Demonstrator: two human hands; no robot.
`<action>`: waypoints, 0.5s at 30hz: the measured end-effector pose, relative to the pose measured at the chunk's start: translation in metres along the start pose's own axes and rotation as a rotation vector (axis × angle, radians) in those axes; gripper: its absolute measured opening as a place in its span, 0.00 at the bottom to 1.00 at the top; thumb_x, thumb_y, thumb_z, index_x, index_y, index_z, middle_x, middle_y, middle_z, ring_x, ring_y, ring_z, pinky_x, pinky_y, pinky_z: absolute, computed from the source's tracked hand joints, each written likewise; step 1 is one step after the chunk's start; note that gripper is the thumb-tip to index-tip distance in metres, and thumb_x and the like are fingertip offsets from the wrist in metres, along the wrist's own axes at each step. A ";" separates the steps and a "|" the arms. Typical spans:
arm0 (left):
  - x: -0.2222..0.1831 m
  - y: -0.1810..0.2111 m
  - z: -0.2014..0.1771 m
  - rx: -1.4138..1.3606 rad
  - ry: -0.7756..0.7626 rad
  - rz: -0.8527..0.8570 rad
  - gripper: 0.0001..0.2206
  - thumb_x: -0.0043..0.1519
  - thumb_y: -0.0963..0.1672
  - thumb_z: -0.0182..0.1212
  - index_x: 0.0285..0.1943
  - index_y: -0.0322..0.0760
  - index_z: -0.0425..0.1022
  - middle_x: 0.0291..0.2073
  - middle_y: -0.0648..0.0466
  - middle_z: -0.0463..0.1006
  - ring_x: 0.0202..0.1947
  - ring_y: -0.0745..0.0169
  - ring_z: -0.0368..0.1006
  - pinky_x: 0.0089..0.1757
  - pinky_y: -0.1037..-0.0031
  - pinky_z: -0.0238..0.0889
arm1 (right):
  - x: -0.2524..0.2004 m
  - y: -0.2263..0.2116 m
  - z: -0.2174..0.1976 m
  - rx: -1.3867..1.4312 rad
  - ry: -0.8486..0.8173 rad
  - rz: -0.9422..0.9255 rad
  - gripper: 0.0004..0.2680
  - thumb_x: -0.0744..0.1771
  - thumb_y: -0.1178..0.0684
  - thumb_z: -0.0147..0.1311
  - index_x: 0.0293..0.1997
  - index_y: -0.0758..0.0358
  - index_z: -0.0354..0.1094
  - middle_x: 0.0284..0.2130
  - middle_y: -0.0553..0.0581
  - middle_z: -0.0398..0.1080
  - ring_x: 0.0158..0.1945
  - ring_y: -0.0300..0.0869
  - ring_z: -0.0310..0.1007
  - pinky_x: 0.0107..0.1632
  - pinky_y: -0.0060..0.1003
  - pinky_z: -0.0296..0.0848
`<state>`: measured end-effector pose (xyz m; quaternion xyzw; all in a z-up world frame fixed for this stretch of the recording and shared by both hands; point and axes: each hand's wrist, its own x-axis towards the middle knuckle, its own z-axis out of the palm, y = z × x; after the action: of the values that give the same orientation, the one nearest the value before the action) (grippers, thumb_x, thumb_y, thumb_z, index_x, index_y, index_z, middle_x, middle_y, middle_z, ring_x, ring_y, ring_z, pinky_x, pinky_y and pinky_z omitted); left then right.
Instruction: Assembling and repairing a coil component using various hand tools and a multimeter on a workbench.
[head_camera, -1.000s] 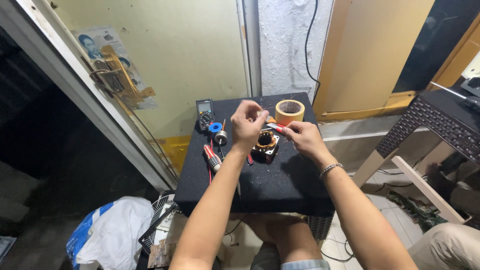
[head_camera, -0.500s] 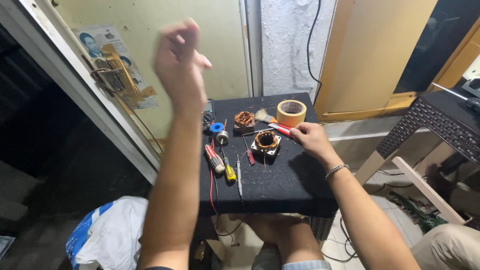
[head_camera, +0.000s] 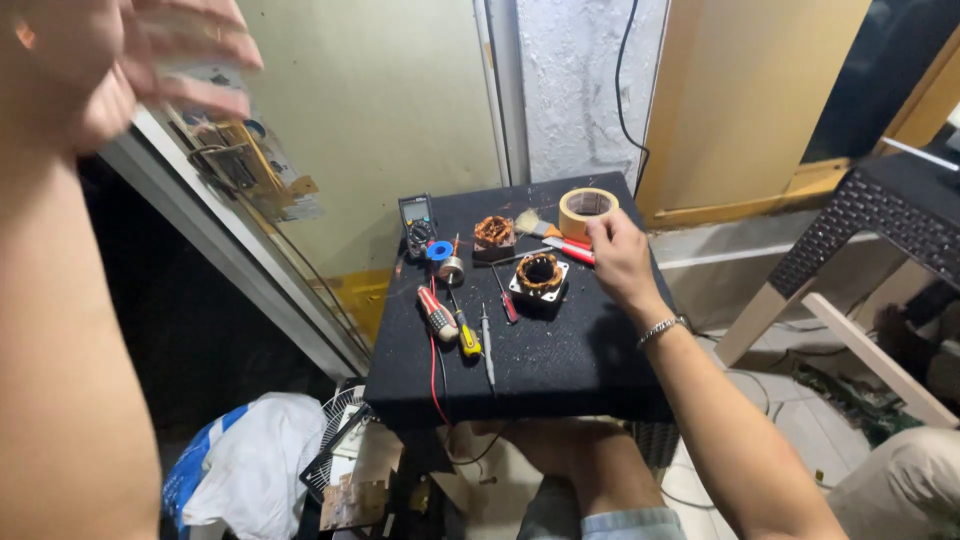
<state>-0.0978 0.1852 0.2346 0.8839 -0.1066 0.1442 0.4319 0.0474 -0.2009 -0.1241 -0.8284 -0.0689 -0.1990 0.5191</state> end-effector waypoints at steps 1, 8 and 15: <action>-0.012 0.011 0.024 0.059 -0.075 -0.058 0.43 0.57 0.65 0.29 0.67 0.32 0.64 0.56 0.41 0.74 0.54 0.39 0.77 0.46 0.47 0.76 | 0.001 -0.003 -0.001 0.038 0.072 -0.028 0.10 0.71 0.48 0.48 0.32 0.57 0.64 0.26 0.50 0.68 0.34 0.40 0.66 0.41 0.41 0.64; -0.029 -0.019 0.056 -0.198 -0.251 -0.584 0.56 0.40 0.64 0.20 0.70 0.26 0.65 0.58 0.26 0.75 0.52 0.22 0.70 0.49 0.37 0.62 | 0.007 -0.072 -0.057 0.354 0.222 -0.162 0.08 0.73 0.52 0.47 0.36 0.59 0.65 0.29 0.52 0.71 0.35 0.36 0.70 0.45 0.31 0.70; -0.024 -0.049 0.073 -0.402 -0.432 -0.382 0.51 0.46 0.68 0.37 0.70 0.32 0.66 0.49 0.33 0.81 0.33 0.40 0.76 0.36 0.51 0.71 | 0.031 -0.101 -0.114 0.887 0.193 0.139 0.08 0.74 0.49 0.42 0.41 0.60 0.62 0.23 0.53 0.65 0.29 0.39 0.71 0.47 0.47 0.89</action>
<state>-0.0926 0.1585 0.1474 0.7953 -0.0544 -0.1534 0.5839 0.0143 -0.2592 0.0159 -0.5063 -0.0432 -0.1915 0.8397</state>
